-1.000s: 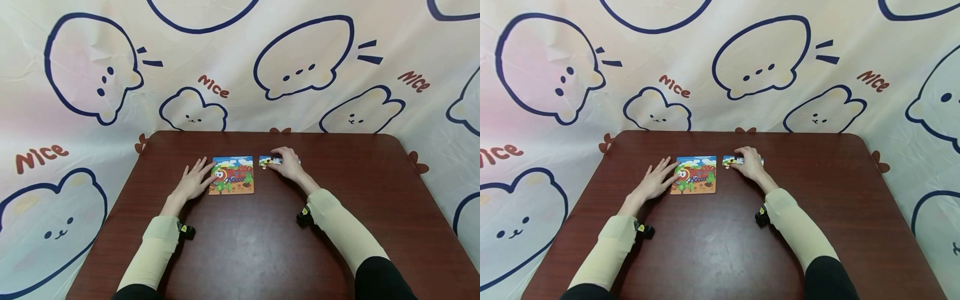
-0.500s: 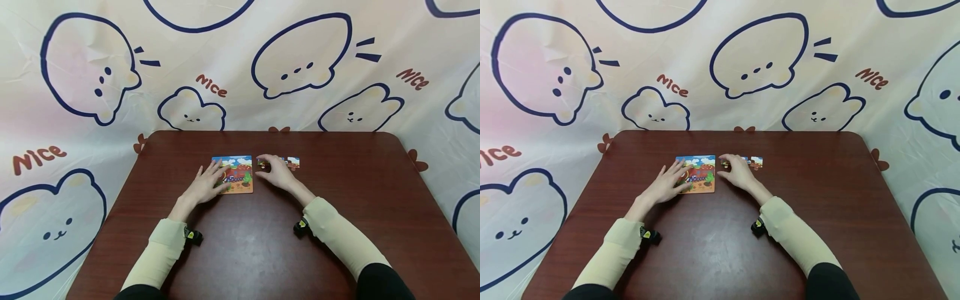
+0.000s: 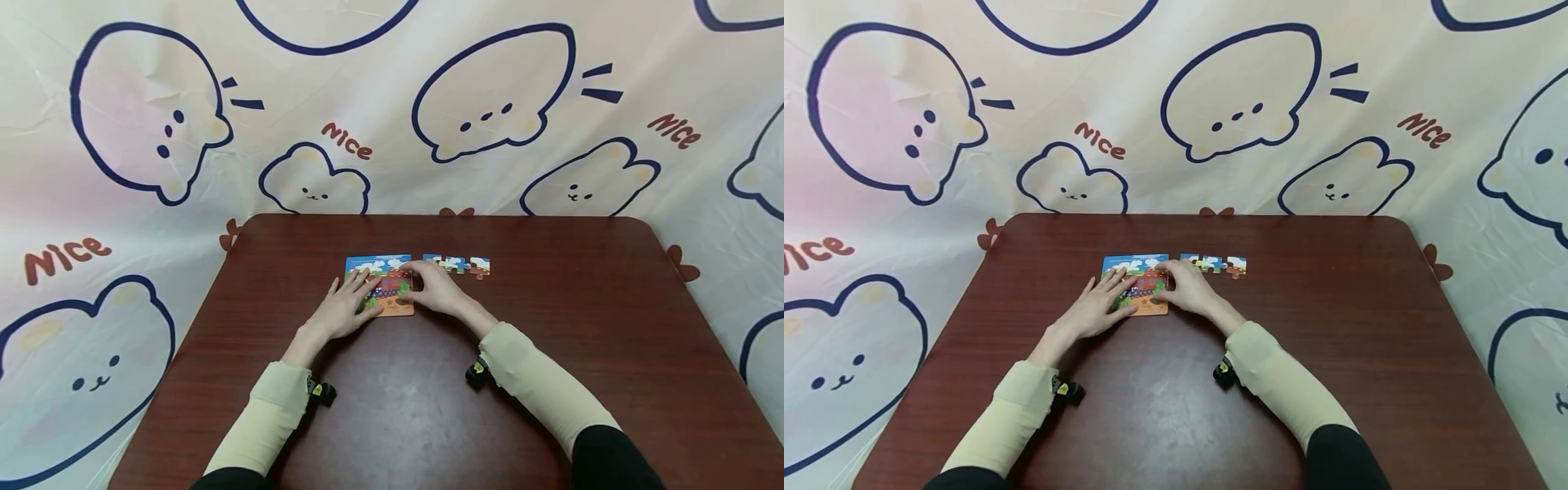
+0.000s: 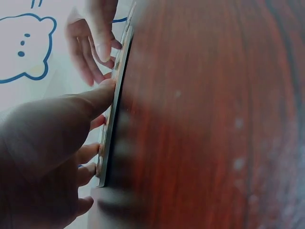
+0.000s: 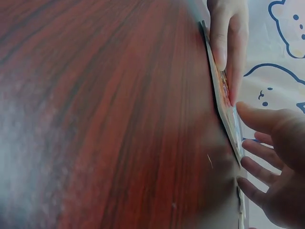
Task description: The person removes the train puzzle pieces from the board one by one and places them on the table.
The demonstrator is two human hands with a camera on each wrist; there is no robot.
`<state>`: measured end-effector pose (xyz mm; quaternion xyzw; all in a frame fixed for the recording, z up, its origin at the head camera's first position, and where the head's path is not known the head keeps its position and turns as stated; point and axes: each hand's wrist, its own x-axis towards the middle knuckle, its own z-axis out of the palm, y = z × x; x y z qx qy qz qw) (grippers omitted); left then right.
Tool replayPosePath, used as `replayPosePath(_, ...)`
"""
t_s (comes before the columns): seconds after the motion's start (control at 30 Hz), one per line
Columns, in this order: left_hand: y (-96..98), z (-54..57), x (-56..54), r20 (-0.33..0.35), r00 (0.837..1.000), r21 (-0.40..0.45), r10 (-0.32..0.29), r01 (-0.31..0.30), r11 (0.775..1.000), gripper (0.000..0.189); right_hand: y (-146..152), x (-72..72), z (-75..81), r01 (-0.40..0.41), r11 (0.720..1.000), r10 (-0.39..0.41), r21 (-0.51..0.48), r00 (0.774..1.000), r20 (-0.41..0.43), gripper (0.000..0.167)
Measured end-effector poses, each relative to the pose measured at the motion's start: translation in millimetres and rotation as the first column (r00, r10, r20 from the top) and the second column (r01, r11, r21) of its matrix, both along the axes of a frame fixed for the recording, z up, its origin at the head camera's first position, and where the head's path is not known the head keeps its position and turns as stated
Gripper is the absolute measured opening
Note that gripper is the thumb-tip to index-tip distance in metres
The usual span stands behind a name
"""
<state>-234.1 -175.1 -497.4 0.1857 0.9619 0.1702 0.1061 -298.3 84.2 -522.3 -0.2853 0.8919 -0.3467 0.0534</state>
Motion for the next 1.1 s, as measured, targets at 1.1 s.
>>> replayPosePath(1.1, -0.3, -2.4, -1.0, -0.029, 0.999, -0.018, -0.014, 0.014, 1.000, 0.072, -19.9, 13.8, 7.3, 0.103, 0.982, -0.085, 0.160, 0.989, -0.118, 0.076)
